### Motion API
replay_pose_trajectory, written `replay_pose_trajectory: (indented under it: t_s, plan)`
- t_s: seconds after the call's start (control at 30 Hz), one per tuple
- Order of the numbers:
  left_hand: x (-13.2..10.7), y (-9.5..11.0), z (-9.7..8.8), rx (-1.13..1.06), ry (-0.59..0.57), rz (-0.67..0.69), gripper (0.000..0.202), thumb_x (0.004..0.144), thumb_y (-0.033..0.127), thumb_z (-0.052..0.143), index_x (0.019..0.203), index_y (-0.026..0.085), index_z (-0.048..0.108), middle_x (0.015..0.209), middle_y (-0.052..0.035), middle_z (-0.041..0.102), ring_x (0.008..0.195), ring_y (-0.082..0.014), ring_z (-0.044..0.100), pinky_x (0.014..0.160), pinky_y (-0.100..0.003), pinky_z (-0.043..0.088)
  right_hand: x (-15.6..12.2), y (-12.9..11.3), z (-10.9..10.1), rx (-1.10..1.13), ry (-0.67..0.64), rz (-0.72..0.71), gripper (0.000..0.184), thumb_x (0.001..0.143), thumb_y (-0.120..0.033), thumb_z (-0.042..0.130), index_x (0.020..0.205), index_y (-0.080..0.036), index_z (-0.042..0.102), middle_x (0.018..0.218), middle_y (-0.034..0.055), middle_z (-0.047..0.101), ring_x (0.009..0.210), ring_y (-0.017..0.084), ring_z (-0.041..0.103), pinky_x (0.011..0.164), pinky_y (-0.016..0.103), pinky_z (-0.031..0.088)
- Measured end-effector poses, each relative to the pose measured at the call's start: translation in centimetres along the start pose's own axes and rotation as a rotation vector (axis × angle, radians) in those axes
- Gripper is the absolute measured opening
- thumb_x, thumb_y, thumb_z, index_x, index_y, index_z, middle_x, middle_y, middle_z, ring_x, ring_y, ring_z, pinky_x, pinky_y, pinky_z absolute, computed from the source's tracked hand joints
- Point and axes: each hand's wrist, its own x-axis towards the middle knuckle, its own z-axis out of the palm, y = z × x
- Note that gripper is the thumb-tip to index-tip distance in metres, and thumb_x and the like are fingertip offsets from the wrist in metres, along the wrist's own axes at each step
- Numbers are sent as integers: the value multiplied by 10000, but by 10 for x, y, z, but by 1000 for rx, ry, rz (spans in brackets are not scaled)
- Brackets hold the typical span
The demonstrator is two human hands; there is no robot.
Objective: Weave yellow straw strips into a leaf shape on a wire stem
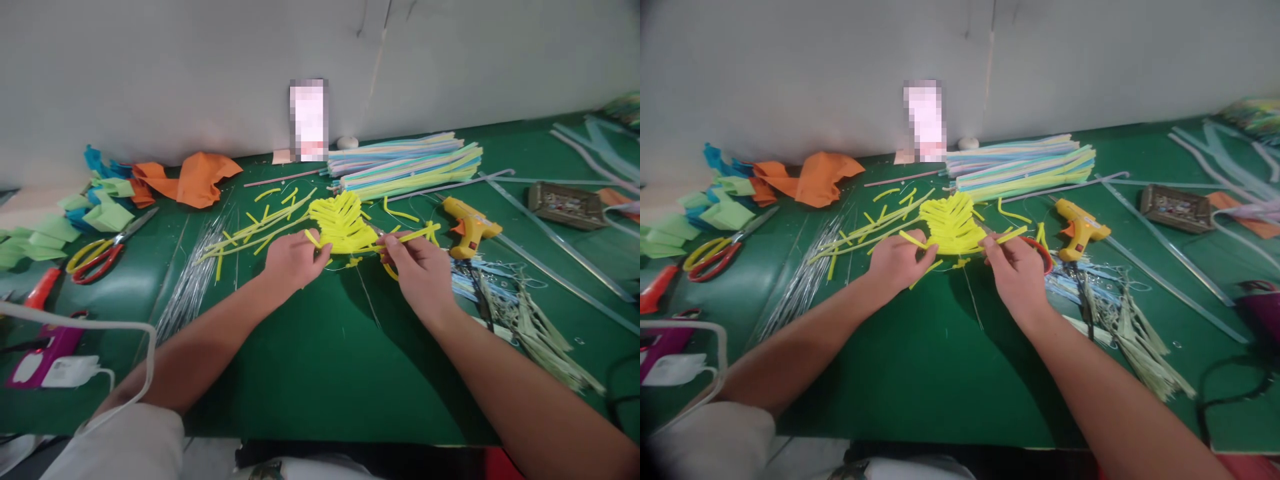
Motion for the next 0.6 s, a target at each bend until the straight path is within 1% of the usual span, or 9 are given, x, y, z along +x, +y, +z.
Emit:
replay_pose_trajectory:
  t_s: [0.07,0.13,0.17,0.23,0.3,0.37,0.47,0.53,0.6]
  plan:
    - [1,-1,-1,12,-1,30,319,860,451,557,662,201,562,549,-15,430,503,-155,391,527,-279,210,-1,1,-1,-54,-42,-64,318,866,-480,586,771,-204,711,724,39,679,657,182,616,622,339,480]
    - [2,-1,-1,-3,-34,40,316,863,451,554,676,198,582,576,-26,479,513,-154,411,535,-276,230,-1,1,-2,-94,-90,-126,320,882,-460,562,738,-206,693,668,30,647,631,177,590,603,330,454]
    - [1,1,-1,-30,-52,45,296,868,442,550,714,198,612,605,-35,526,524,-157,435,540,-273,243,-2,1,-2,-109,-112,-151,322,887,-451,552,726,-206,684,647,27,631,620,176,581,590,324,441]
    - [-2,6,-1,-130,-94,43,251,885,409,526,850,208,674,684,-45,616,557,-164,496,554,-265,281,-2,-1,-2,-146,-155,-203,321,898,-427,532,710,-207,671,621,21,611,603,172,570,574,316,419]
    - [-7,15,0,-285,-128,29,280,921,365,465,1016,225,688,743,-42,665,590,-169,547,587,-264,342,-1,-3,-1,-186,-224,-274,302,909,-393,512,725,-213,669,639,22,622,611,170,576,588,312,418]
    - [-13,23,2,-455,-154,25,355,960,350,382,1129,220,666,739,-38,668,605,-170,571,631,-271,398,-1,-4,0,-231,-320,-360,276,913,-372,503,753,-220,669,691,33,652,658,179,599,624,312,429]
    - [-18,29,6,-647,-171,37,441,989,392,309,1239,202,617,664,-26,629,612,-174,577,655,-279,432,-2,-4,6,-305,-470,-450,259,916,-359,494,760,-220,647,739,55,659,710,191,605,649,312,427]
    - [-20,30,8,-676,-173,55,472,983,429,317,1301,199,580,663,-23,624,641,-180,590,668,-285,441,-4,-3,10,-333,-521,-466,275,928,-351,468,740,-217,616,717,52,633,675,180,575,627,306,407]
    - [-19,29,8,-662,-160,99,507,968,477,343,1332,201,562,710,-36,641,681,-189,604,705,-300,451,-6,-2,13,-329,-529,-467,295,946,-349,435,732,-217,590,706,46,610,651,167,546,618,301,393]
